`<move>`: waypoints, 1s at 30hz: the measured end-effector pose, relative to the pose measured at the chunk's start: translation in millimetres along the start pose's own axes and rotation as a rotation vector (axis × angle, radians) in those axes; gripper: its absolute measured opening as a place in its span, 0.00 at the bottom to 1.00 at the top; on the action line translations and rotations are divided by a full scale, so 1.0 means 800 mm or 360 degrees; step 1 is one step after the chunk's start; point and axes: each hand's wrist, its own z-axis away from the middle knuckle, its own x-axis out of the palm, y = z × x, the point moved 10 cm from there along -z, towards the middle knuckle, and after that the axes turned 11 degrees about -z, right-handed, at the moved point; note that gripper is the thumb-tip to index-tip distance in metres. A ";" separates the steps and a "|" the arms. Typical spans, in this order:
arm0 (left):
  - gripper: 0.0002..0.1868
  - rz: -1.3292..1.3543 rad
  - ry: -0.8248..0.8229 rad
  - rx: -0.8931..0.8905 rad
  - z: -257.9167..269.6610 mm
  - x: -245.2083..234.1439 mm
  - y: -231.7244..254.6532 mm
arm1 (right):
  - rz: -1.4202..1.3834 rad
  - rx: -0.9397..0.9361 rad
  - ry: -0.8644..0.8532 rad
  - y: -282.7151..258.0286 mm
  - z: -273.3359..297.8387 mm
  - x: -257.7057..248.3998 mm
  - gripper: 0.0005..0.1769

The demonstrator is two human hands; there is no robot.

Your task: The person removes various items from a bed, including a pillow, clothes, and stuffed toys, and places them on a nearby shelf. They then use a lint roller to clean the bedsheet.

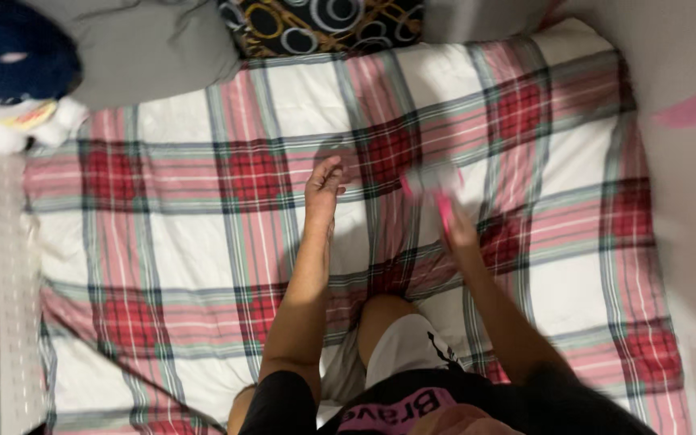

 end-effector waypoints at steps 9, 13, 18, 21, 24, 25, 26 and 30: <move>0.14 -0.0162 0.0235 0.0024 0.044 -0.110 0.028 | -0.1366 0.1094 0.0279 0.175 -0.379 0.239 0.26; 0.14 -0.0059 0.0229 0.0034 0.049 -0.111 0.033 | -0.0754 0.0432 0.0095 0.089 -0.231 0.174 0.39; 0.19 -0.0056 0.0126 0.0015 0.024 -0.086 0.028 | -0.0141 0.0331 -0.0220 0.001 0.043 0.071 0.26; 0.18 -0.0111 0.0125 0.0019 0.008 -0.088 0.012 | -0.0996 0.1163 0.0074 0.026 0.085 0.064 0.22; 0.14 -0.0226 0.0032 -0.0088 0.003 -0.070 -0.027 | -0.1530 0.1307 0.0214 -0.004 0.034 0.101 0.20; 0.13 -0.0325 -0.0084 -0.0238 -0.007 -0.054 -0.047 | -0.1540 0.1550 0.0335 0.014 -0.006 0.134 0.22; 0.14 -0.0424 -0.0201 -0.0388 -0.017 -0.036 -0.065 | -0.1734 0.1320 0.0159 -0.001 -0.071 0.170 0.22; 0.15 -0.0888 0.0066 0.0609 -0.061 0.006 -0.017 | -0.1497 0.0545 0.0127 -0.026 -0.220 0.243 0.24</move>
